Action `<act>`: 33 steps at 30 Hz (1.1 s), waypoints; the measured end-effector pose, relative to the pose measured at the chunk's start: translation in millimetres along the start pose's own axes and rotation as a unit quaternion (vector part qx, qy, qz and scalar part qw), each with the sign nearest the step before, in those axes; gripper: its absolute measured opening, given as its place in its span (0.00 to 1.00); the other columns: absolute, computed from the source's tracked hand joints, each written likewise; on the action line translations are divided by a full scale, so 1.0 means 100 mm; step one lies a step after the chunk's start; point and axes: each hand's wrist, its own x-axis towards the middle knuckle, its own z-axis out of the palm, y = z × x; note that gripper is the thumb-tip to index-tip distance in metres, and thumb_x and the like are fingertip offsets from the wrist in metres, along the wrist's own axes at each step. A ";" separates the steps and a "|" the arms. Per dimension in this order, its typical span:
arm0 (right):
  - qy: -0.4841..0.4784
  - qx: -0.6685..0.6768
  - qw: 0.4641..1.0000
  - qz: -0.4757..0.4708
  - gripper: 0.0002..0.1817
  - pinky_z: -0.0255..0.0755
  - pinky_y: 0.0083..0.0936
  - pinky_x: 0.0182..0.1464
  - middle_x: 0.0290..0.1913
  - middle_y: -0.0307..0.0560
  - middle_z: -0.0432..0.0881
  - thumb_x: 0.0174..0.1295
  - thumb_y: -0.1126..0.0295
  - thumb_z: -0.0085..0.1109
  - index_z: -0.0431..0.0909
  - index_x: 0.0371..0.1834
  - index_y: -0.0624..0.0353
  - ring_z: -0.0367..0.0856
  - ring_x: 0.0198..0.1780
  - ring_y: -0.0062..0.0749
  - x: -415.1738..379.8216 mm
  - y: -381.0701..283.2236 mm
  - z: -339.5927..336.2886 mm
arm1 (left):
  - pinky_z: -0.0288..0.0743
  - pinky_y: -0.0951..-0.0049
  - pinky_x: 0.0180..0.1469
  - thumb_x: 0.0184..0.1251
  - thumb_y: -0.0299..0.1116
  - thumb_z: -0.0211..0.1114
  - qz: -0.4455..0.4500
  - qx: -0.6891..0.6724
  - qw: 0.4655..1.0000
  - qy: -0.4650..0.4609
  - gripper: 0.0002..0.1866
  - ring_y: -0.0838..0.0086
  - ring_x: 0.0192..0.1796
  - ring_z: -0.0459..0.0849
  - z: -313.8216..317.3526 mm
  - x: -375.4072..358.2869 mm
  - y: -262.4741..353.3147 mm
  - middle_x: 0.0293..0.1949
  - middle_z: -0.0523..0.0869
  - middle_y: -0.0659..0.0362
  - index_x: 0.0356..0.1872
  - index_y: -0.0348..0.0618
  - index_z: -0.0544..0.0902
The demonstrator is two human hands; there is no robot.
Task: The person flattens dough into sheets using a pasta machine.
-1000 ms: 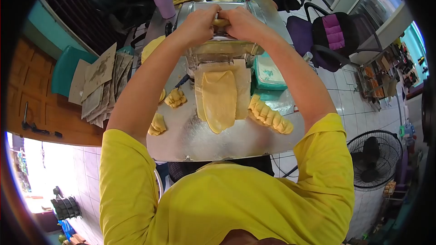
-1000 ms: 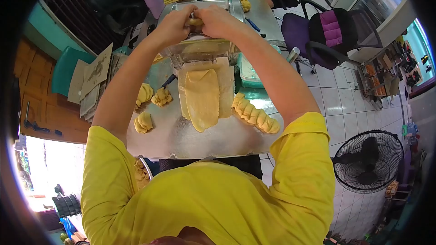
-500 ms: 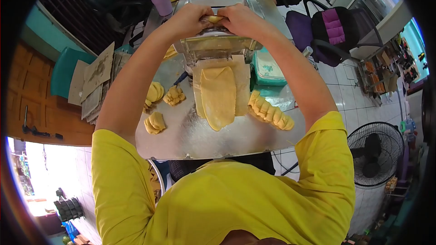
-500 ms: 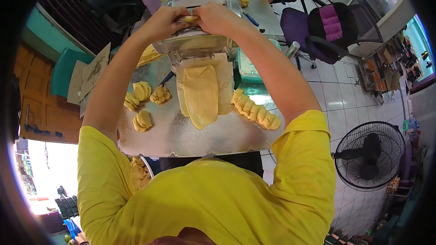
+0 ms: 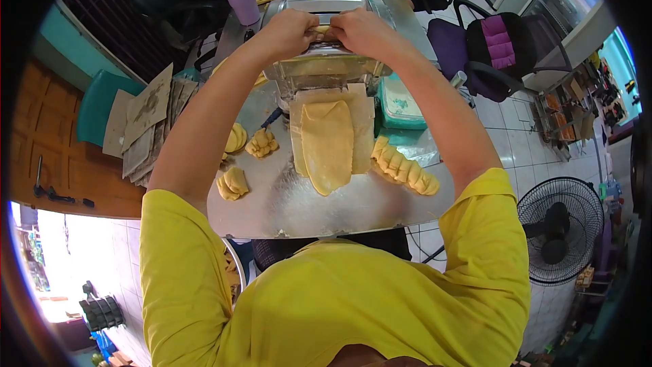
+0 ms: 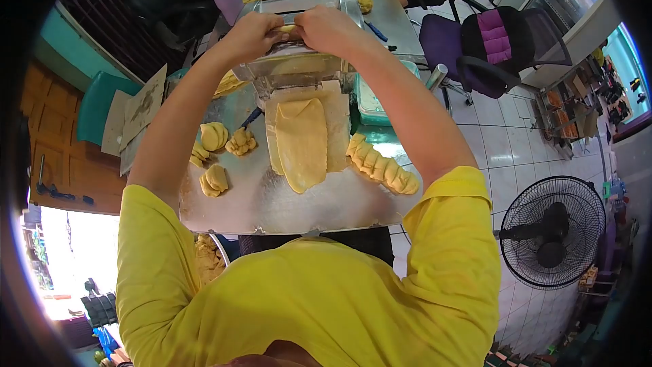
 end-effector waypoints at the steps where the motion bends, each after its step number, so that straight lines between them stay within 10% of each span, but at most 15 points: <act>1: 0.011 -0.013 1.000 -0.014 0.11 0.74 0.43 0.39 0.31 0.56 0.81 0.57 0.65 0.53 0.80 0.31 0.61 0.80 0.36 0.51 0.00 0.01 0.03 | 0.68 0.60 0.33 0.55 0.31 0.63 -0.007 0.021 1.000 0.003 0.08 0.50 0.31 0.77 0.01 0.02 -0.02 0.25 0.77 0.45 0.30 0.36 0.77; 11: 0.044 -0.001 0.999 0.009 0.08 0.73 0.42 0.39 0.33 0.53 0.82 0.59 0.67 0.51 0.77 0.36 0.58 0.80 0.38 0.49 -0.03 -0.04 0.05 | 0.72 0.60 0.45 0.49 0.18 0.60 -0.005 -0.070 0.997 -0.025 0.25 0.53 0.45 0.79 -0.11 -0.07 -0.01 0.39 0.81 0.47 0.52 0.43 0.72; 18: 0.002 -0.019 1.000 0.016 0.10 0.72 0.41 0.40 0.35 0.52 0.81 0.59 0.64 0.53 0.77 0.35 0.58 0.79 0.39 0.50 -0.01 -0.06 0.00 | 0.72 0.61 0.44 0.51 0.15 0.57 0.074 -0.020 0.982 0.170 0.23 0.53 0.39 0.79 0.00 -0.24 0.14 0.36 0.80 0.49 0.51 0.41 0.71; 21: 0.043 0.113 0.993 0.018 0.09 0.72 0.39 0.43 0.36 0.50 0.82 0.56 0.66 0.55 0.79 0.36 0.57 0.79 0.40 0.47 0.00 -0.21 0.05 | 0.72 0.67 0.45 0.51 0.17 0.59 -0.044 -0.116 0.935 0.333 0.20 0.61 0.40 0.78 0.18 -0.60 0.46 0.37 0.78 0.51 0.48 0.41 0.72; 25: 0.071 0.053 0.995 0.039 0.07 0.72 0.40 0.43 0.36 0.50 0.81 0.53 0.67 0.54 0.80 0.30 0.56 0.79 0.41 0.47 0.07 -0.26 0.19 | 0.70 0.74 0.47 0.60 0.21 0.58 -0.259 -0.494 0.765 0.323 0.15 0.76 0.45 0.74 1.22 -1.02 0.85 0.43 0.75 0.58 0.48 0.37 0.71; 33: 0.050 0.012 0.998 0.027 0.10 0.72 0.39 0.40 0.34 0.48 0.82 0.57 0.62 0.54 0.80 0.33 0.56 0.79 0.37 0.47 0.11 -0.25 0.23 | 0.68 0.75 0.48 0.58 0.23 0.60 -0.424 -0.594 0.567 0.381 0.20 0.74 0.47 0.73 1.49 -0.53 0.48 0.47 0.73 0.55 0.51 0.37 0.65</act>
